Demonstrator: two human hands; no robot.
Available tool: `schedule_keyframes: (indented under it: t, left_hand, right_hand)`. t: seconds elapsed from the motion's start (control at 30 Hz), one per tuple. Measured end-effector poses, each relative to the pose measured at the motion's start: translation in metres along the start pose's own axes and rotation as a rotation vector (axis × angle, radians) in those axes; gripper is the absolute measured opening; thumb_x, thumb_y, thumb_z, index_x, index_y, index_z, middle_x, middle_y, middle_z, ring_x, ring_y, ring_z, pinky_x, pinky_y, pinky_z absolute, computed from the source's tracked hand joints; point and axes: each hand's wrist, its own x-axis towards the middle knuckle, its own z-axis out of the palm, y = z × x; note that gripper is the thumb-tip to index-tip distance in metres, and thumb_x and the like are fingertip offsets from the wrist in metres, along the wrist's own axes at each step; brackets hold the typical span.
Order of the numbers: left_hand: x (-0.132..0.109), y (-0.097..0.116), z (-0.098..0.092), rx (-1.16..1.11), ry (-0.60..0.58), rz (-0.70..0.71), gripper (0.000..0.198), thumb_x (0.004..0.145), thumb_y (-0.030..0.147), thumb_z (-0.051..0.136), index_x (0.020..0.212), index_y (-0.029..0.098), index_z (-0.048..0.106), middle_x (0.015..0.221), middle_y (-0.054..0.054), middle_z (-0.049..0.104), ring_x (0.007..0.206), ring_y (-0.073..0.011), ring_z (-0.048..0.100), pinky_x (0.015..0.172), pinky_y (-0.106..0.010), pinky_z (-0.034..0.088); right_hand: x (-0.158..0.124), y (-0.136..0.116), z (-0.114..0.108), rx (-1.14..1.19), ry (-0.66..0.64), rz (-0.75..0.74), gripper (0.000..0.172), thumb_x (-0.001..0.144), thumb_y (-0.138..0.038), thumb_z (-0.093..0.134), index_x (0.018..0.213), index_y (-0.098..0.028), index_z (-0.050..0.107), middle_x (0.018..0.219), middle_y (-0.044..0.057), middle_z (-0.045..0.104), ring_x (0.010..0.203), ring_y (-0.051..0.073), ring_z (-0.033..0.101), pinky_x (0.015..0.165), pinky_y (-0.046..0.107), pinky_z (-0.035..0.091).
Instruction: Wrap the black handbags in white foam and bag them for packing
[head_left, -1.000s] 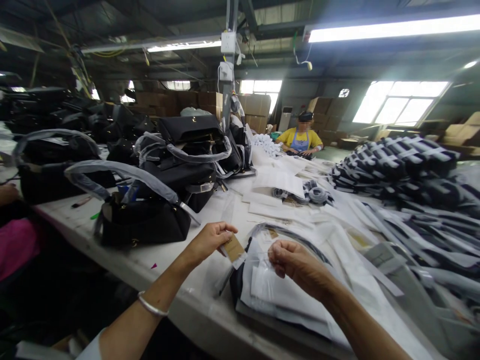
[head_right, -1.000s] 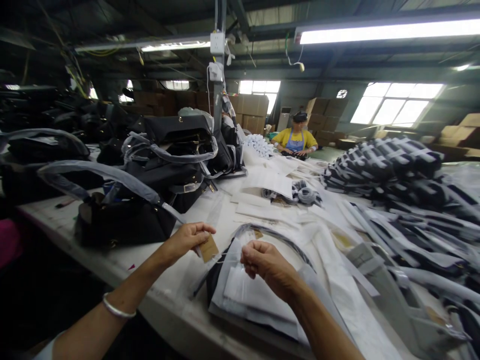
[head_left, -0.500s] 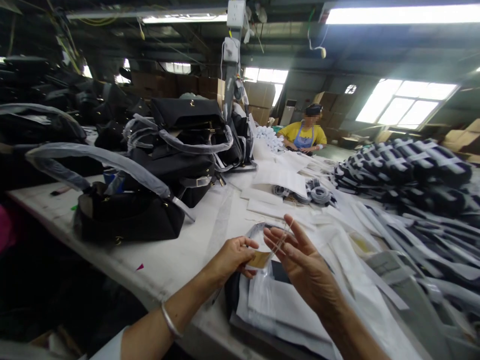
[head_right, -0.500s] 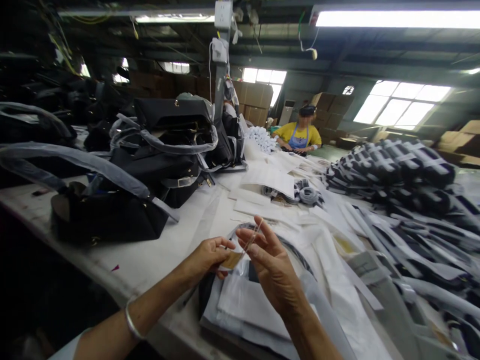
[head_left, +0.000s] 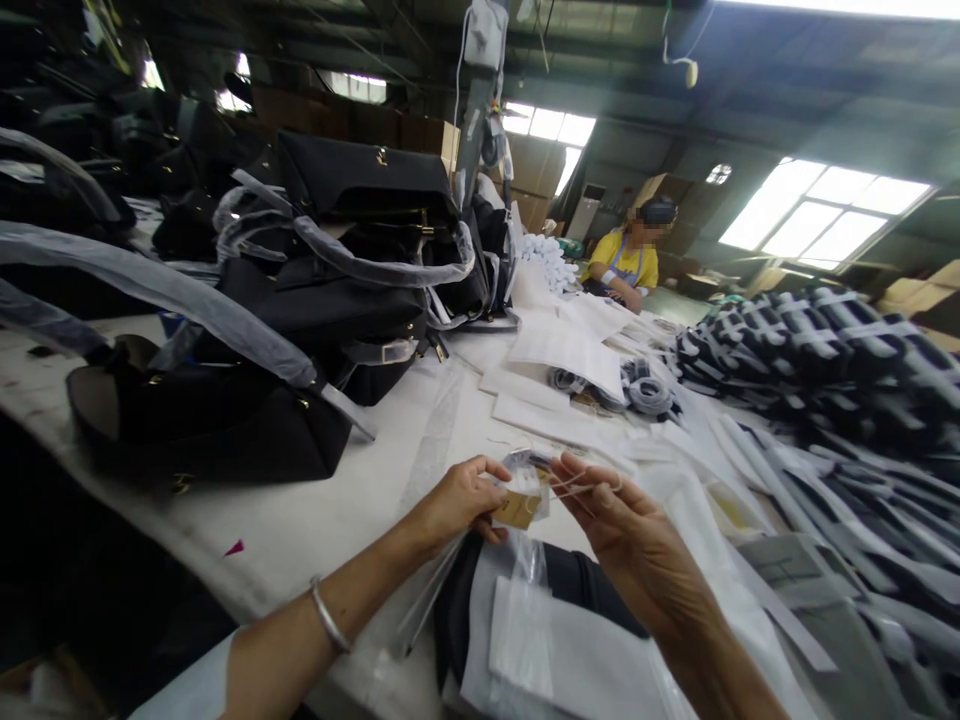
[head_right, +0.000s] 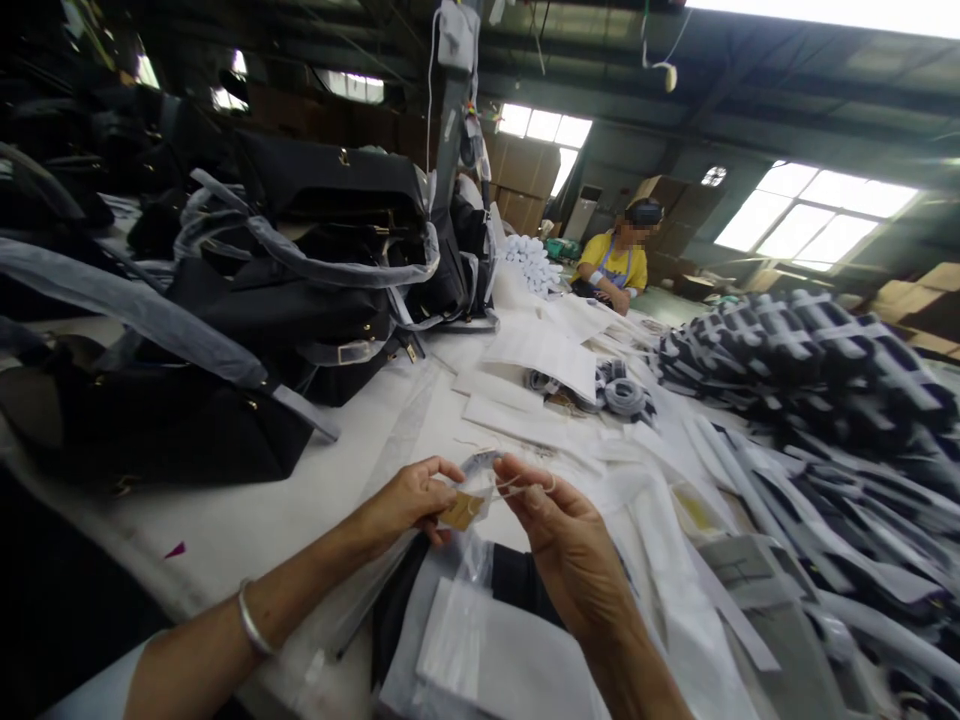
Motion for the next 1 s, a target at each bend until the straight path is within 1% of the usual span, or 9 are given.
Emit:
schedule_keyframes:
  t: [0.2,0.33,0.5,0.6,0.7,0.77,0.87,0.93,1.0]
  left_hand:
    - [0.017,0.005,0.004,-0.012,-0.066,-0.011,0.057,0.062,0.042,0.08,0.102,0.015,0.049,0.076,-0.003,0.067,0.049,-0.0146,0.064,0.044,-0.023,0.05]
    - [0.024,0.006,0.001,0.0,-0.064,-0.005,0.055,0.066,0.044,0.076,0.103,0.016,0.047,0.076,-0.003,0.065,0.051,-0.0136,0.064,0.047,-0.023,0.052]
    - [0.03,0.008,-0.015,0.087,-0.056,0.031,0.047,0.073,0.044,0.068,0.106,0.019,0.048,0.079,-0.001,0.063,0.06,-0.0166,0.066,0.053,-0.027,0.054]
    - [0.035,0.005,-0.024,0.207,0.003,0.067,0.034,0.08,0.04,0.061,0.103,0.018,0.051,0.079,-0.002,0.063,0.067,-0.0195,0.067,0.06,-0.032,0.055]
    - [0.039,-0.002,-0.033,0.363,0.155,0.127,0.018,0.083,0.032,0.056,0.097,0.02,0.055,0.082,-0.003,0.064,0.082,-0.0214,0.067,0.077,-0.035,0.052]
    - [0.04,-0.007,-0.037,0.454,0.211,0.151,0.012,0.081,0.026,0.057,0.093,0.021,0.059,0.079,-0.003,0.065,0.092,-0.0238,0.065,0.089,-0.036,0.047]
    - [0.042,-0.013,-0.035,0.527,0.194,0.156,0.013,0.079,0.022,0.057,0.089,0.022,0.064,0.074,-0.004,0.066,0.093,-0.0264,0.065,0.092,-0.036,0.044]
    - [0.044,-0.017,-0.03,0.535,0.16,0.154,0.016,0.079,0.022,0.056,0.091,0.022,0.067,0.08,-0.005,0.069,0.092,-0.0261,0.066,0.089,-0.034,0.046]
    - [0.046,-0.02,-0.026,0.517,0.121,0.131,0.023,0.079,0.022,0.053,0.097,0.021,0.067,0.081,-0.005,0.07,0.086,-0.0245,0.068,0.081,-0.032,0.049]
  right_hand:
    - [0.0,-0.004,-0.015,0.004,0.014,-0.005,0.029,0.066,-0.042,0.088,0.089,-0.027,0.08,0.112,0.008,0.075,0.117,0.028,0.064,0.118,0.05,0.03]
    - [-0.001,-0.007,-0.027,-0.024,0.047,-0.044,0.026,0.066,-0.041,0.088,0.088,-0.028,0.08,0.11,0.007,0.075,0.116,0.029,0.065,0.119,0.053,0.026]
    - [-0.007,-0.007,-0.03,-0.035,0.03,-0.051,0.022,0.07,-0.042,0.086,0.086,-0.029,0.08,0.113,0.007,0.075,0.115,0.03,0.065,0.117,0.054,0.032]
    - [-0.006,-0.01,-0.029,-0.01,0.035,-0.067,0.02,0.072,-0.044,0.084,0.085,-0.03,0.079,0.104,0.004,0.077,0.111,0.028,0.067,0.113,0.052,0.038]
    - [0.002,-0.019,-0.03,-0.019,0.096,-0.094,0.025,0.067,-0.047,0.087,0.075,-0.027,0.076,0.083,0.001,0.076,0.086,0.022,0.072,0.098,0.045,0.053]
    - [0.011,-0.021,-0.031,-0.093,0.144,-0.046,0.034,0.061,-0.05,0.089,0.068,-0.022,0.072,0.074,0.0,0.07,0.061,0.014,0.065,0.076,0.036,0.06]
    - [0.029,-0.01,-0.031,-0.336,0.137,0.167,0.043,0.059,-0.053,0.088,0.066,-0.017,0.068,0.063,-0.001,0.063,0.042,0.006,0.047,0.046,0.024,0.049]
    - [0.043,0.006,-0.032,-0.508,0.077,0.309,0.045,0.063,-0.058,0.083,0.068,-0.017,0.065,0.05,-0.004,0.055,0.036,0.006,0.041,0.036,0.021,0.037]
    - [0.057,0.024,-0.033,-0.643,0.009,0.392,0.043,0.066,-0.057,0.079,0.067,-0.018,0.061,0.046,-0.006,0.052,0.032,0.005,0.037,0.033,0.019,0.031]
